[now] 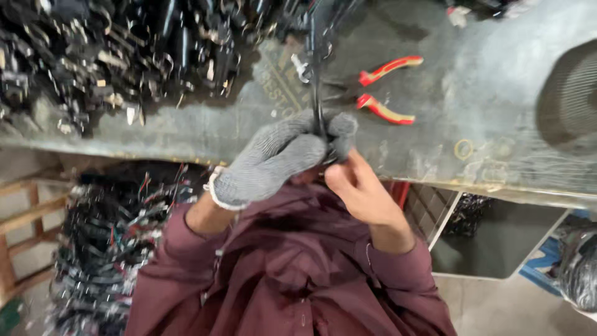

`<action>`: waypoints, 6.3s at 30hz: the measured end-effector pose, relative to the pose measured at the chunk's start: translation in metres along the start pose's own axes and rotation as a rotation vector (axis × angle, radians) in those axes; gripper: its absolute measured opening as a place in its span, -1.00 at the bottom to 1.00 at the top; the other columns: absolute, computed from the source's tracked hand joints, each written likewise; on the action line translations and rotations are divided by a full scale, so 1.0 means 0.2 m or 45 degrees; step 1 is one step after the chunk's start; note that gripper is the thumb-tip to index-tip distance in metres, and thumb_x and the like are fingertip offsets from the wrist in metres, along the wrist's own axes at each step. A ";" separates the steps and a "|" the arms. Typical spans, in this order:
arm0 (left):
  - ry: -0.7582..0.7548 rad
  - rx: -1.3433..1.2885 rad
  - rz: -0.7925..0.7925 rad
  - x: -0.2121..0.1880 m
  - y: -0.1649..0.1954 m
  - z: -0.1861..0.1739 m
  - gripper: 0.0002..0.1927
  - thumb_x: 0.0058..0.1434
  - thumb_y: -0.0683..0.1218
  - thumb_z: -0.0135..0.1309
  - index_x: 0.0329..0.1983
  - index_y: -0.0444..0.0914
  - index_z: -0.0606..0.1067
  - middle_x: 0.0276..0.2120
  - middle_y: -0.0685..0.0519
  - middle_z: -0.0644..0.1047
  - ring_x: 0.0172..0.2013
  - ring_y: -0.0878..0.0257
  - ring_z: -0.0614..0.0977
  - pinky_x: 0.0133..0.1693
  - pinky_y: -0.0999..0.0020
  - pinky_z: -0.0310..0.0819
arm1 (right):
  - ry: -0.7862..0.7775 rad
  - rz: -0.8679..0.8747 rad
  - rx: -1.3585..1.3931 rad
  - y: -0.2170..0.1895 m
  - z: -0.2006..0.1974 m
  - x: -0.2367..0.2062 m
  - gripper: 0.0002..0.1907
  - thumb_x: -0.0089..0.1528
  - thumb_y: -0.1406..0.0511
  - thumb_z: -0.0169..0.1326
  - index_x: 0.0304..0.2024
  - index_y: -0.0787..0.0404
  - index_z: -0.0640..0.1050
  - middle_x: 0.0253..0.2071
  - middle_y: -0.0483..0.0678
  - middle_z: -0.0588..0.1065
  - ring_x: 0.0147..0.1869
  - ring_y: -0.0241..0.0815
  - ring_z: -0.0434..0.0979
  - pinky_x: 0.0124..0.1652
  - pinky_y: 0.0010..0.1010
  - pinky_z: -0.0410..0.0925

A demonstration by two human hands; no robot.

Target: The person uses pliers to strip insulation from the ends of black electrical cables, pulling off cut insulation pieces and gathering the processed wires into bundles on the workbench. They handle one cable at a time, repositioning each wire to strip both ends.

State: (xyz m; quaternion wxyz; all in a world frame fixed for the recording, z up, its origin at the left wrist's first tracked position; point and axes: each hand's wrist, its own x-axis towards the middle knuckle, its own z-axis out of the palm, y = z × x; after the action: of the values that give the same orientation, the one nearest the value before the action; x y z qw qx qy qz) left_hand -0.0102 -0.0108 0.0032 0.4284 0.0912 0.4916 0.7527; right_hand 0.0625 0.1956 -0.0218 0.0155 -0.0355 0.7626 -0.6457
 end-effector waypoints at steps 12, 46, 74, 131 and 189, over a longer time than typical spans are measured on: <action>0.400 0.197 0.403 -0.01 -0.21 0.10 -0.72 0.36 -0.25 0.21 0.12 -0.31 0.53 0.02 0.03 0.61 -0.01 0.32 0.62 0.03 0.40 0.56 | 0.203 -0.057 0.122 0.13 0.04 0.03 -0.53 0.34 0.26 0.19 0.19 0.29 0.32 0.03 0.00 0.36 0.03 -0.22 0.37 0.06 -0.42 0.29; 0.245 1.374 0.818 0.10 -0.41 -0.13 -0.34 0.03 -0.19 0.22 0.26 -0.30 0.37 0.21 -0.19 0.42 0.26 -0.20 0.43 0.33 0.01 0.33 | 0.199 -0.265 -0.482 -0.13 0.05 -0.01 -0.76 0.35 0.46 0.12 0.08 0.29 0.56 -0.03 0.09 0.52 0.04 -0.06 0.57 -0.03 -0.40 0.43; 0.312 0.551 0.695 0.10 -0.32 -0.13 -0.63 0.24 -0.34 0.19 0.09 -0.25 0.47 -0.10 0.05 0.50 -0.18 0.27 0.57 -0.10 0.42 0.51 | 0.031 -0.244 -1.571 0.25 -0.21 0.19 -0.45 0.40 -0.10 0.26 0.13 0.17 0.52 0.11 0.00 0.47 0.19 0.08 0.44 0.23 0.05 0.06; 0.621 1.350 1.006 0.18 -0.39 -0.12 -0.56 0.25 -0.12 0.14 0.20 -0.23 0.40 0.04 -0.04 0.52 0.00 -0.03 0.57 0.04 0.12 0.44 | 0.203 -0.142 -1.852 -0.24 -0.02 -0.05 -0.65 0.25 0.09 0.28 -0.26 0.17 0.48 -0.37 -0.09 0.38 -0.28 -0.09 0.43 -0.33 -0.30 0.29; 0.161 0.734 0.438 0.07 0.05 -0.06 -0.67 0.31 -0.15 0.34 0.06 -0.23 0.47 -0.08 0.07 0.53 -0.16 0.37 0.60 -0.07 0.40 0.56 | 0.114 -0.179 -0.277 0.20 0.08 0.00 -0.55 0.22 0.58 -0.04 0.18 0.39 0.40 -0.17 0.13 0.42 -0.20 0.08 0.45 -0.13 -0.33 0.36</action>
State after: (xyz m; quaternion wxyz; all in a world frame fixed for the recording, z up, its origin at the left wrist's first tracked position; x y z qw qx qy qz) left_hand -0.0306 -0.0091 0.0012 0.2205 0.2435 0.6871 0.6481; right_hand 0.0620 0.1866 -0.0634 -0.0678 -0.0616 0.8237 -0.5596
